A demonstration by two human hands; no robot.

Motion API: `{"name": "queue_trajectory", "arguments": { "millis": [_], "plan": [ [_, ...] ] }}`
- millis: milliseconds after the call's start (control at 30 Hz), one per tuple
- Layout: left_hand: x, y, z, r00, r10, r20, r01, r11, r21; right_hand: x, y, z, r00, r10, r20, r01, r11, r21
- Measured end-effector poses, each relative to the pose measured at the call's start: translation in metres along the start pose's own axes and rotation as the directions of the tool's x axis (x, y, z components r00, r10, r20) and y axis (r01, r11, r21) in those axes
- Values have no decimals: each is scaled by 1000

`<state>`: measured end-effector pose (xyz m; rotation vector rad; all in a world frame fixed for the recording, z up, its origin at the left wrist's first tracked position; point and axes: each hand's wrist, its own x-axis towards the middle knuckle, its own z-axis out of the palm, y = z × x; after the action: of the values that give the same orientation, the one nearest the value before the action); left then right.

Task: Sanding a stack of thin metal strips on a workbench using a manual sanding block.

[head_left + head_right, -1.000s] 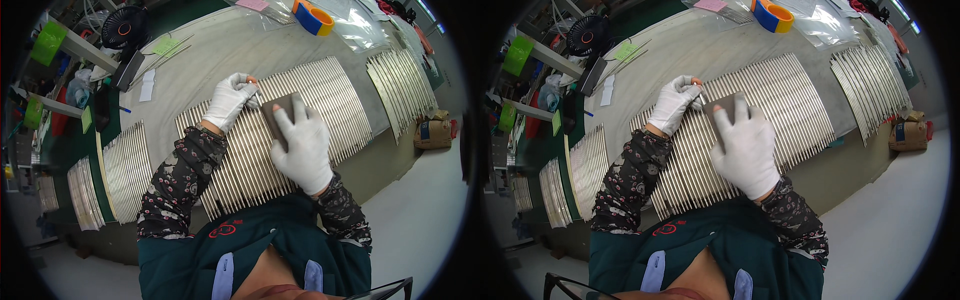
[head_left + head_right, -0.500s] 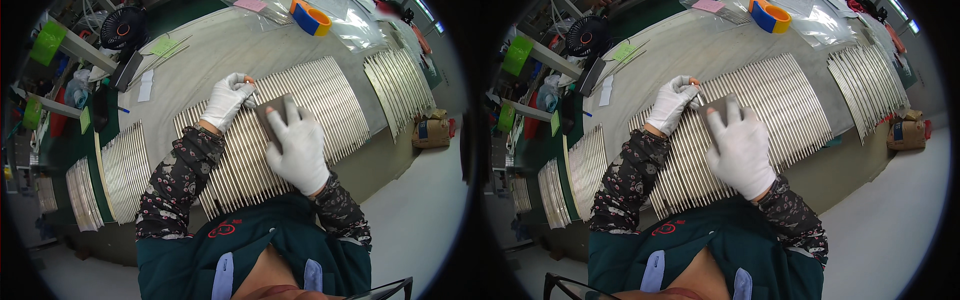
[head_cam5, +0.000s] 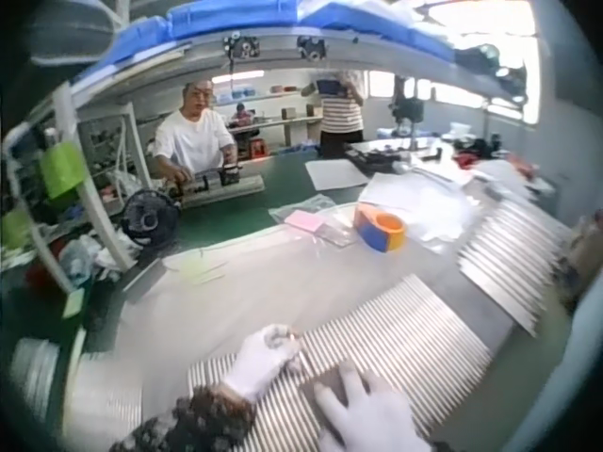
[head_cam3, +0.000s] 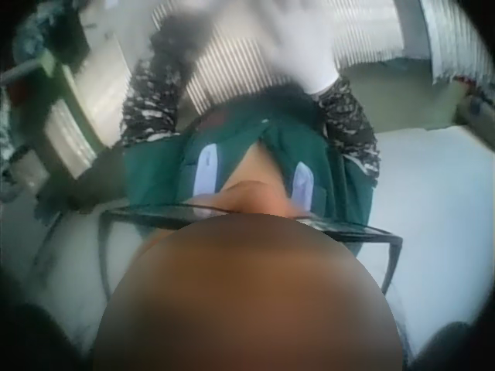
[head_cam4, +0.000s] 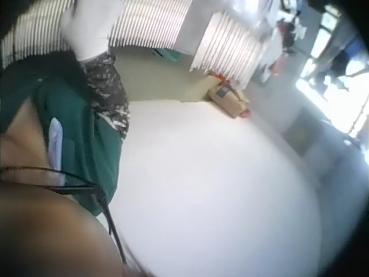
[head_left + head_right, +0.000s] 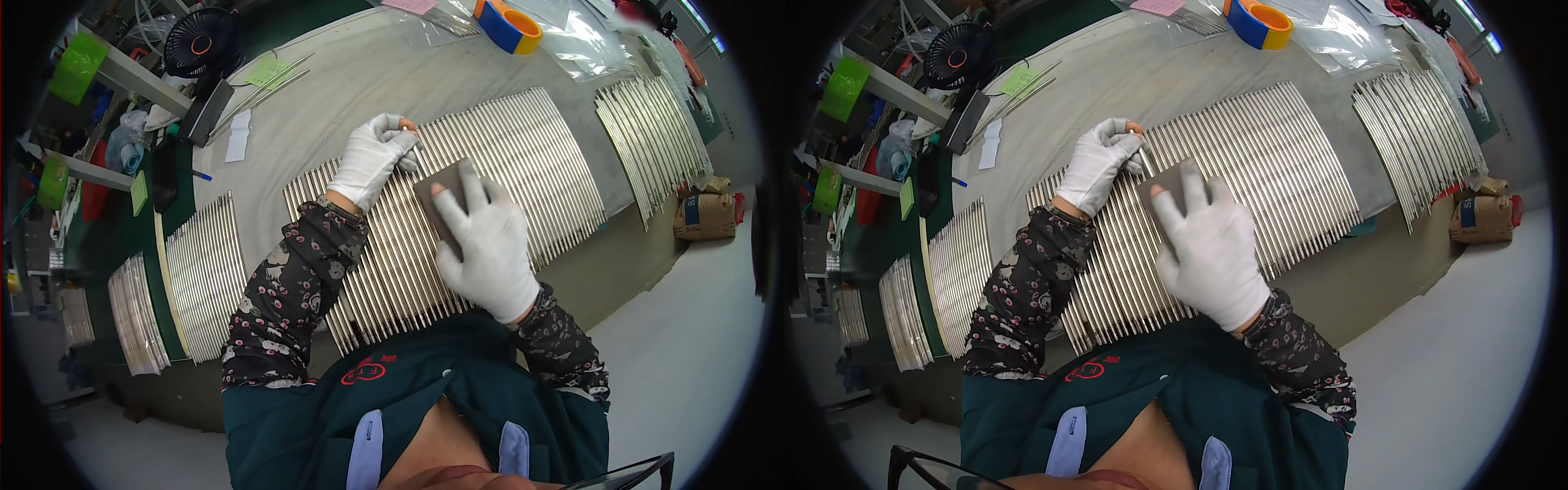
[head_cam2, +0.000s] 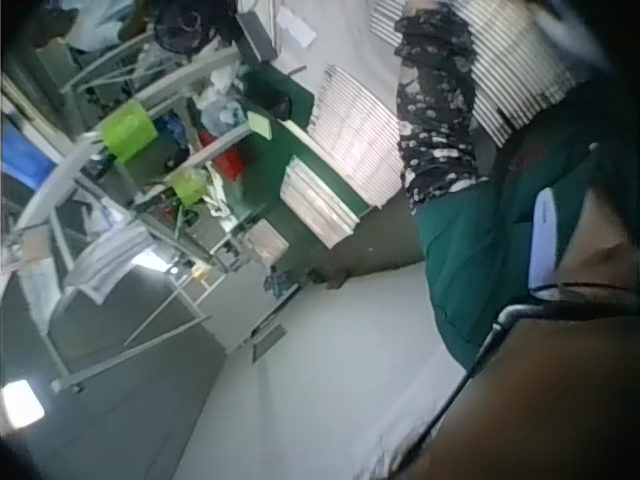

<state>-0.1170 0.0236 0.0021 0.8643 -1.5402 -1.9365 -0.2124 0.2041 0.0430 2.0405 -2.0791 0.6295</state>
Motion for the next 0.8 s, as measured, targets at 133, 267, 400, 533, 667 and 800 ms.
{"name": "queue_trajectory", "arguments": {
  "millis": [133,267,400,533,667,800],
  "plan": [
    [2,1,2,1000,7,-11,-7,1000,13,-5,23,-11,984,170,-51,-177,965,-192],
    [0,3,1,999,-20,-28,20,1000,22,-10,-3,-4,995,60,81,-58,998,-27],
    [2,2,4,1000,-18,-23,19,999,29,-12,19,-13,988,138,-74,-147,979,-143],
    [1,2,4,997,-2,-73,1,1000,-13,-20,5,-8,997,58,43,-55,997,-60],
    [2,5,7,999,-12,-53,11,1000,-9,-22,17,-19,995,99,19,-98,994,-57],
    [2,2,3,999,4,-36,-4,1000,1,-25,16,-15,994,89,60,-85,995,-61]
  ]
}}
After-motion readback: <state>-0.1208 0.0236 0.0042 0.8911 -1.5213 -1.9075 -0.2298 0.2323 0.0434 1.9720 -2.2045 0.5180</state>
